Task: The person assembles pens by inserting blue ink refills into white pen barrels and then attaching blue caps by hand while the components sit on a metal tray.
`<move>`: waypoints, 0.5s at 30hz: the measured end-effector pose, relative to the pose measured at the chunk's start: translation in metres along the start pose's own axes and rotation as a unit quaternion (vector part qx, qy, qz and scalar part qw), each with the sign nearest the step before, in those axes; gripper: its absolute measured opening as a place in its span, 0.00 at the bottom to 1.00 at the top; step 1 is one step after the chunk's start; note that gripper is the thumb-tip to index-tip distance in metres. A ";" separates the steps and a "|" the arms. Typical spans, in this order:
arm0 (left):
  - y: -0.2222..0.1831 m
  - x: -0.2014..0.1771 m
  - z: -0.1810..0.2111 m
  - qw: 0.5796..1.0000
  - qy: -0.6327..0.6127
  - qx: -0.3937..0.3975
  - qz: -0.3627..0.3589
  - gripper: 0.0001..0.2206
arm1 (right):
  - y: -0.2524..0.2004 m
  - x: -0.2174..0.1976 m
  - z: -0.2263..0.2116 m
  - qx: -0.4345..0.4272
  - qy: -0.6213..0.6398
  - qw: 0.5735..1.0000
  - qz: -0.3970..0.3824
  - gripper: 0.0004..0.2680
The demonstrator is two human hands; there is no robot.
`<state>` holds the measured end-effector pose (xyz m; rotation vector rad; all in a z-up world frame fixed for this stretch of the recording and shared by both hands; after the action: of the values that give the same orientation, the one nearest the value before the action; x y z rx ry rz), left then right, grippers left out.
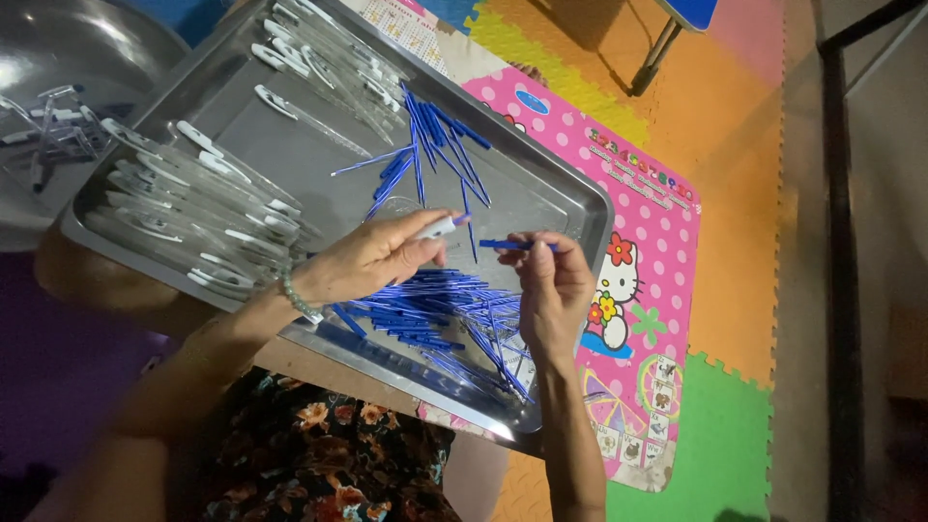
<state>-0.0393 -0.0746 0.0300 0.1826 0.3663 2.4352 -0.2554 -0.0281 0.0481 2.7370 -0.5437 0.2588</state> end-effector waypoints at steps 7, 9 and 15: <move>-0.004 0.011 0.013 0.997 0.062 -0.010 -0.036 0.23 | -0.002 0.037 -0.035 -0.041 -0.102 0.993 -0.052 0.09; -0.002 0.014 0.012 0.998 0.053 -0.019 -0.040 0.23 | -0.009 0.050 -0.035 -0.085 -0.178 0.973 -0.120 0.08; 0.006 0.013 0.006 0.999 0.038 -0.027 -0.021 0.21 | -0.021 0.066 -0.046 -0.188 -0.309 0.916 -0.174 0.09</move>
<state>-0.0513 -0.0695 0.0382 0.0594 0.3331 2.4132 -0.1920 -0.0159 0.1008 2.4292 -0.2046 -0.7458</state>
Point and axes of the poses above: each hand's wrist, its own y-axis towards the middle knuckle, its own x-axis out of the palm, z = x × y, the point moved 10 cm from there along y, towards the middle knuckle, and after that the axes turned 6 degrees about z, right-handed, at the moved point
